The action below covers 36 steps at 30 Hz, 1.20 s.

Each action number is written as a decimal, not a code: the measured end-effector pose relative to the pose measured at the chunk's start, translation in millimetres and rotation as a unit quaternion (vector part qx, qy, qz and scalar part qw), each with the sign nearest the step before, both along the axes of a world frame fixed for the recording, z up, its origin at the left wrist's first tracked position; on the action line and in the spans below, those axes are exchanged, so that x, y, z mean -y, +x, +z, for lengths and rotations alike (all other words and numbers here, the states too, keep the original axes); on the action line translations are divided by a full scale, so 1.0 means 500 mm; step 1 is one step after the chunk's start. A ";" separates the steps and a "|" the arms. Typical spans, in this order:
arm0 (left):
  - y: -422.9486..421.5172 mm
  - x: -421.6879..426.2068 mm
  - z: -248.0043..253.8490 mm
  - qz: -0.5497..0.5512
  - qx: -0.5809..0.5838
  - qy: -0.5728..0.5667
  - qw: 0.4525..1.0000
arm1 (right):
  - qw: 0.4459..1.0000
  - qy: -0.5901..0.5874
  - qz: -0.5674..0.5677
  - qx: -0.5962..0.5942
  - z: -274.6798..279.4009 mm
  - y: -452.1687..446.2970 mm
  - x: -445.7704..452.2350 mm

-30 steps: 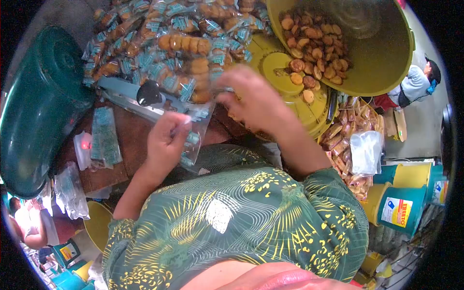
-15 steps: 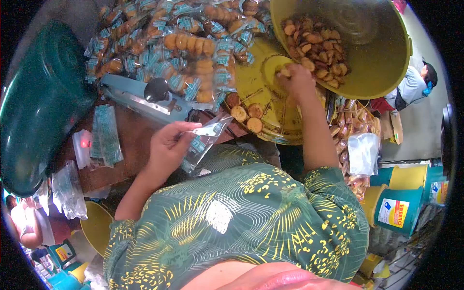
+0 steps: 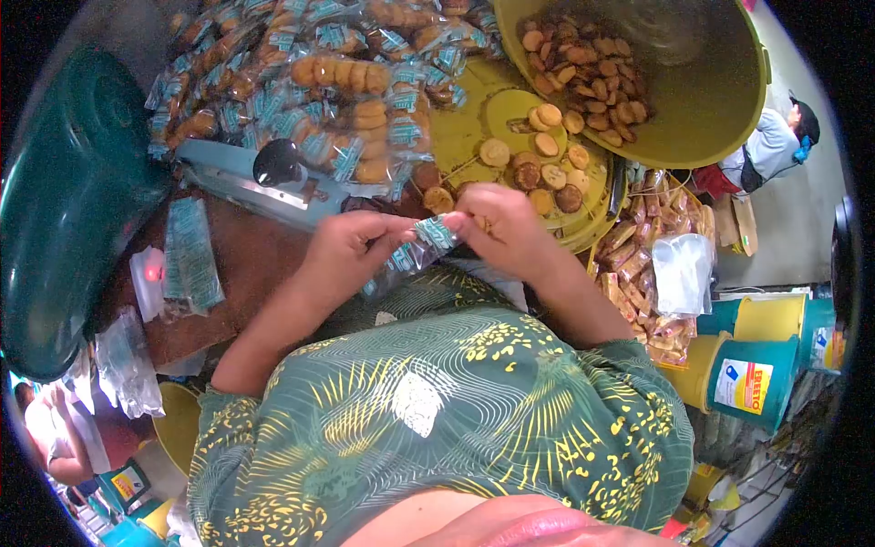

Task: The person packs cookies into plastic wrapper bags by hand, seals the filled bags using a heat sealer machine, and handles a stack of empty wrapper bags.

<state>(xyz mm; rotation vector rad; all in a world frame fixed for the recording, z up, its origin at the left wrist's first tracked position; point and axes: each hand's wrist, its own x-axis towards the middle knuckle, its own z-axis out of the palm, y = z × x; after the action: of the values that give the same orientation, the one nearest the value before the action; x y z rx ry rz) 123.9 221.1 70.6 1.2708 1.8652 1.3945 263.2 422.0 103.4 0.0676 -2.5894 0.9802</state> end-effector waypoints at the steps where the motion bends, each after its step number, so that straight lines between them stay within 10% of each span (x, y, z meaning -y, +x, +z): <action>1: 0.001 0.004 -0.005 0.004 -0.005 0.004 1.000 | 0.999 0.028 -0.026 -0.004 -0.002 0.005 -0.022; 7: 0.000 0.026 -0.003 0.036 -0.017 -0.044 0.998 | 0.937 0.151 -0.275 0.151 -0.030 0.028 -0.162; 13: 0.006 0.023 0.013 0.031 -0.051 -0.035 0.998 | 0.929 0.154 -0.284 0.178 -0.049 0.034 -0.158; 22: -0.017 -0.003 0.028 0.036 -0.102 0.030 0.994 | 0.933 -0.312 -0.157 0.086 -0.055 0.042 -0.191; 31: -0.018 -0.021 0.045 0.007 -0.088 -0.051 0.995 | 0.729 -0.674 -0.070 0.098 -0.058 0.031 -0.145; 34: -0.019 -0.013 0.030 0.014 -0.069 -0.066 0.995 | 0.948 -0.265 -0.131 0.117 -0.071 0.033 -0.128; 36: -0.020 -0.009 0.026 0.015 -0.065 -0.058 0.996 | 0.945 -0.246 -0.164 0.137 -0.068 0.033 -0.135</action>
<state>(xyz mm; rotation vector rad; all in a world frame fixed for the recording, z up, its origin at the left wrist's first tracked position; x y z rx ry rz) 114.1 225.6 83.4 1.3089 2.0280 1.2245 279.7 489.5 69.2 -0.6507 -2.3857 1.5485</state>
